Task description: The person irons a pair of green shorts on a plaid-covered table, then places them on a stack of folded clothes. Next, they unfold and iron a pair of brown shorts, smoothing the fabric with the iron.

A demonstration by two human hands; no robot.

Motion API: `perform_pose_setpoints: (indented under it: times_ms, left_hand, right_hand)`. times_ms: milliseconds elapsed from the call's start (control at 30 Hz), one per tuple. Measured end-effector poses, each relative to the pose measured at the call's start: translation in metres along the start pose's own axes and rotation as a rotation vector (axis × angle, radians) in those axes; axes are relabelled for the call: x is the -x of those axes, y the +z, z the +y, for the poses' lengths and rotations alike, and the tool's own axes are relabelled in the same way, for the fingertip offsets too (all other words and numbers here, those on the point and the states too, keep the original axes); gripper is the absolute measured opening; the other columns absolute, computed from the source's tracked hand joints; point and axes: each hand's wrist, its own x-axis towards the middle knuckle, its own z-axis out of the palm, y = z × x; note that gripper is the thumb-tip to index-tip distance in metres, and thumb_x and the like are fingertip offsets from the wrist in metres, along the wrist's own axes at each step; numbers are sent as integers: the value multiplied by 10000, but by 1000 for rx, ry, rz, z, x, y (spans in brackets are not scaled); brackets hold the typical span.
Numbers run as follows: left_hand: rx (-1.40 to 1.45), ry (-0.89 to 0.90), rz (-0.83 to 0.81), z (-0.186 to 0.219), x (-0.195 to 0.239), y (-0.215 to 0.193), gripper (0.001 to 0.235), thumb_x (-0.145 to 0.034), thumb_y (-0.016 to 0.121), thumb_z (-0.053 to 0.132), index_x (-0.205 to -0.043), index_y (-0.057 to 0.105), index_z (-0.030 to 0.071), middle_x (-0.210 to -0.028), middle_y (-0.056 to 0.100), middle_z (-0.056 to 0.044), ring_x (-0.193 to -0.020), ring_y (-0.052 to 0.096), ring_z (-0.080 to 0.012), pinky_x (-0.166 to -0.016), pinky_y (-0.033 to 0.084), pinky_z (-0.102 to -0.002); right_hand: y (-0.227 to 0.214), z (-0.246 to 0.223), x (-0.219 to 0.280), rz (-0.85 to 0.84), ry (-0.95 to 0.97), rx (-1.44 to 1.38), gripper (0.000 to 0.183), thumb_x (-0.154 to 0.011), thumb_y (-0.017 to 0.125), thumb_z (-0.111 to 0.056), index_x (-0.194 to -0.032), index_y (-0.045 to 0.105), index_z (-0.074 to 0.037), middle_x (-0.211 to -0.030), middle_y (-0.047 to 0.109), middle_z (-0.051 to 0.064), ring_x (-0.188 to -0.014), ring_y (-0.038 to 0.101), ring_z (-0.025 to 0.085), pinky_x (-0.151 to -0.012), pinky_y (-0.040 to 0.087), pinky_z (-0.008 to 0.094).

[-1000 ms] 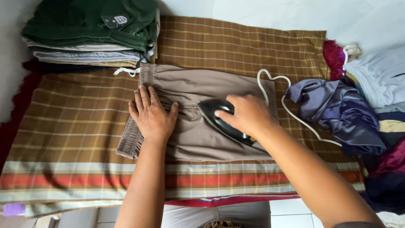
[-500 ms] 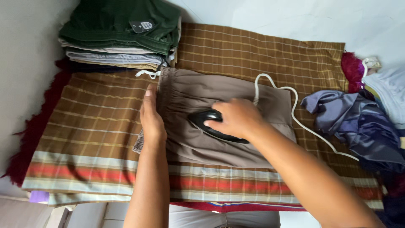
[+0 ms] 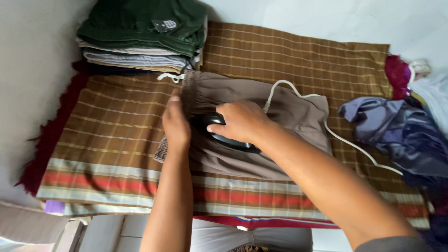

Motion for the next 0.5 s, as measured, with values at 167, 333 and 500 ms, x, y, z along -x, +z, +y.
perform_pose_setpoints:
  times_ms: [167,333,500]
  left_hand:
    - [-748,308,-107,-28,2,17,648,-1027,486,502,-1505,537,66,-1547,497,-221,-1476,389,-417,-1208,246,-582]
    - [-1070,393,-169,-20,12,18,787,-916,627,569,-1514,540,64,-1590,463,-215,-1484,375,-399,-1203,217,-573]
    - [-1049,413,-152,-35,11,22,898,-877,621,597,-1563,474,36,-1627,397,-251,-1516,290,-428,-1210,135,-601]
  right_hand:
    - [0,20,45,-94,81,73,498,-853,624,-569,-1043,741,-123,-968,760,155,-1000,715,389,-811,568,500]
    - [6,64,88,-107,245,78,464,-842,611,-604,-1070,735,-219,-989,770,123,-1048,718,345,-856,570,459]
    - [2,107,127,31,493,54,589,-891,593,-583,-1265,699,-140,-1105,768,144,-1098,714,344,-915,570,456]
